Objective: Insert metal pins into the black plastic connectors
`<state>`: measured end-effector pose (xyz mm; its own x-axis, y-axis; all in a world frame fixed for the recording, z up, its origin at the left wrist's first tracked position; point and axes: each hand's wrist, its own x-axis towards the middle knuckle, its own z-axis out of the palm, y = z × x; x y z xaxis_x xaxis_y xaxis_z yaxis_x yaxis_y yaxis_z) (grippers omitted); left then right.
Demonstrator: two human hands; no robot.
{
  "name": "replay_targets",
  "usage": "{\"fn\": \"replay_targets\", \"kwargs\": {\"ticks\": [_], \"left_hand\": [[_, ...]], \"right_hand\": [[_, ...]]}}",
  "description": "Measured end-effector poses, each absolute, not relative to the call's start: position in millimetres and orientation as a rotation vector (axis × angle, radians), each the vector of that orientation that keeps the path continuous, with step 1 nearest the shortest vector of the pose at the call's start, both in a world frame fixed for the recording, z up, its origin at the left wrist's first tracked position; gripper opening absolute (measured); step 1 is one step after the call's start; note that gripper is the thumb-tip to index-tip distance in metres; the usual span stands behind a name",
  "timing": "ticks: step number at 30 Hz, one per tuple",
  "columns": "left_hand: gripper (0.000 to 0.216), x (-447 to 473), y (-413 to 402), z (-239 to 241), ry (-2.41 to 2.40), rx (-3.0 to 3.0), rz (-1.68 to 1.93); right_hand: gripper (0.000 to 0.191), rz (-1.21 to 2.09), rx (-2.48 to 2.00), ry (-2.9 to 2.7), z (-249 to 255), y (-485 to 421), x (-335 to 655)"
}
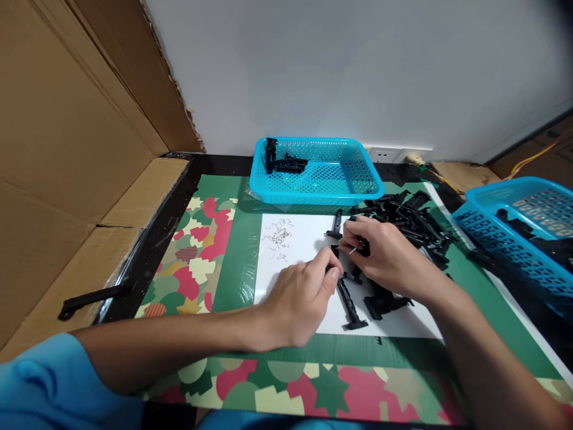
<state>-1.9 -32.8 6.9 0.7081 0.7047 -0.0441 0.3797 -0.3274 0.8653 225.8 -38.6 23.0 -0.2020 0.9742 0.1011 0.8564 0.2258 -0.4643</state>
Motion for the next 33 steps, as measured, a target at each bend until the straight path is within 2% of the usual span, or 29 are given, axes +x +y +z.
{"fn": "replay_targets", "kwargs": {"ticks": [19,26,33], "left_hand": [[0.025,-4,-38,6,0.926,1.909,0.379],[0.025,-4,-39,13,0.941,1.904,0.361],[0.025,-4,-38,15,0.929,1.902,0.356]], "right_hand": [[0.032,0.466,-1.533,-2.305,22,-39,216],[0.025,0.513,-1.587,-2.238,23,-39,222],[0.006,0.498,-1.580,-2.012,39,-42,238]]}}
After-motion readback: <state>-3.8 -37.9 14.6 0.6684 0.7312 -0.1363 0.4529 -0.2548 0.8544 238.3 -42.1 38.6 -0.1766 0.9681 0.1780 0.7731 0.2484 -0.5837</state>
